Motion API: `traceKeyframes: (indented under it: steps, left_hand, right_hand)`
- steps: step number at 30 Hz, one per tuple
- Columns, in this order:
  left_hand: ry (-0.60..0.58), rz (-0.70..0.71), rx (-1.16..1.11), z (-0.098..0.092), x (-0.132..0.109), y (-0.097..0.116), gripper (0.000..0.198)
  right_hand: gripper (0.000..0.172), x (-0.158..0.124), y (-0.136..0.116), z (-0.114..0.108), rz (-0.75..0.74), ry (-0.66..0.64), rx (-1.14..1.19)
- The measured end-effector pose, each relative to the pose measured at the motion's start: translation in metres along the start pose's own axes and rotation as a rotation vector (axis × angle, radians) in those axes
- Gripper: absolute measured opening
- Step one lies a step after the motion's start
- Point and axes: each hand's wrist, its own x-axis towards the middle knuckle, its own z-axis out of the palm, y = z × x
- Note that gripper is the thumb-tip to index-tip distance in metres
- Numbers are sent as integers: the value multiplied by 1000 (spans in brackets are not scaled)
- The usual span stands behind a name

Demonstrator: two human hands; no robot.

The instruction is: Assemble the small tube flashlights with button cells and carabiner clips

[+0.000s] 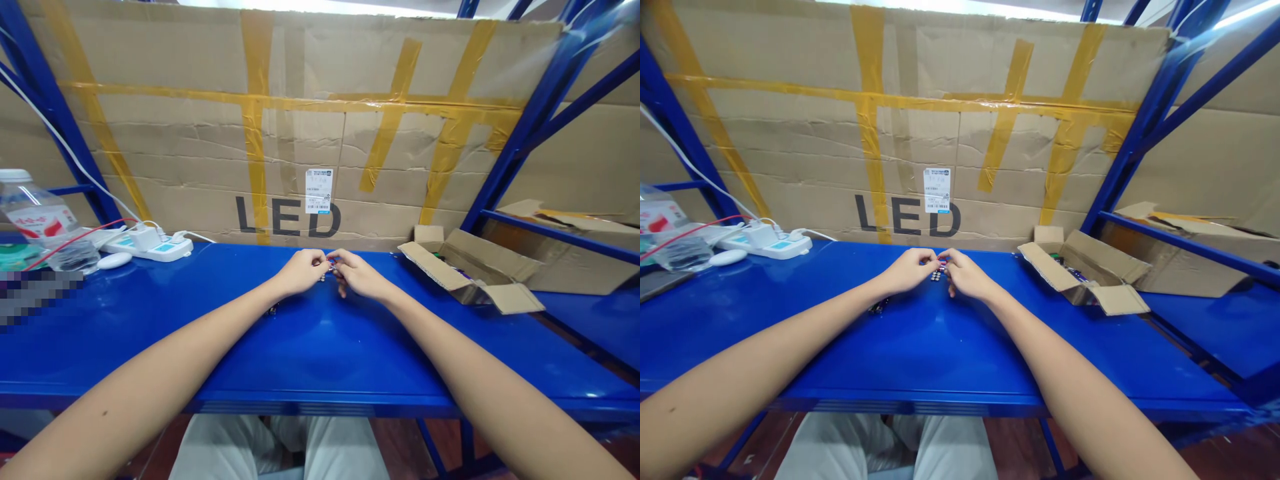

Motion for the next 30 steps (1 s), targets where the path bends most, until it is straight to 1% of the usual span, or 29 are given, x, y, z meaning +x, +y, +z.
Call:
traceKeyframes:
  steps: [2,3,5,7,10,13,16,19,24,26,30]
  left_hand:
    - [10,0,-26,0,1,-1,20]
    - [14,-8,-48,-1,1,-1,20]
    - [7,-32,-104,-1,2,-1,20]
    - [-7,-58,-168,-1,2,0,21]
    - [-29,-127,-276,-1,1,4,26]
    - [-53,-233,-393,0,0,7,33]
    - [-67,-295,-484,2,-1,7,33]
    - [-88,-331,-600,6,-1,7,32]
    - [-138,-422,-809,10,-3,15,20]
    - [-143,-431,-860,10,-3,17,19]
    - [-133,-424,-924,10,-4,17,15]
  right_hand:
    - [22,-2,-2,3,-39,-58,-56]
    - [26,-3,-3,3,-63,-67,-107]
    - [36,-5,-3,3,-101,-51,-217]
    - [42,-5,-1,1,-149,-4,-307]
    - [44,-4,2,-2,-255,56,-405]
    - [45,-4,3,-3,-315,31,-486]
    - [43,-4,2,-3,-336,2,-555]
    - [36,-4,1,-3,-332,16,-588]
    - [23,-3,2,-3,-325,91,-548]
    - [21,-3,2,-1,-333,117,-511]
    - [17,-2,3,2,-348,124,-450]
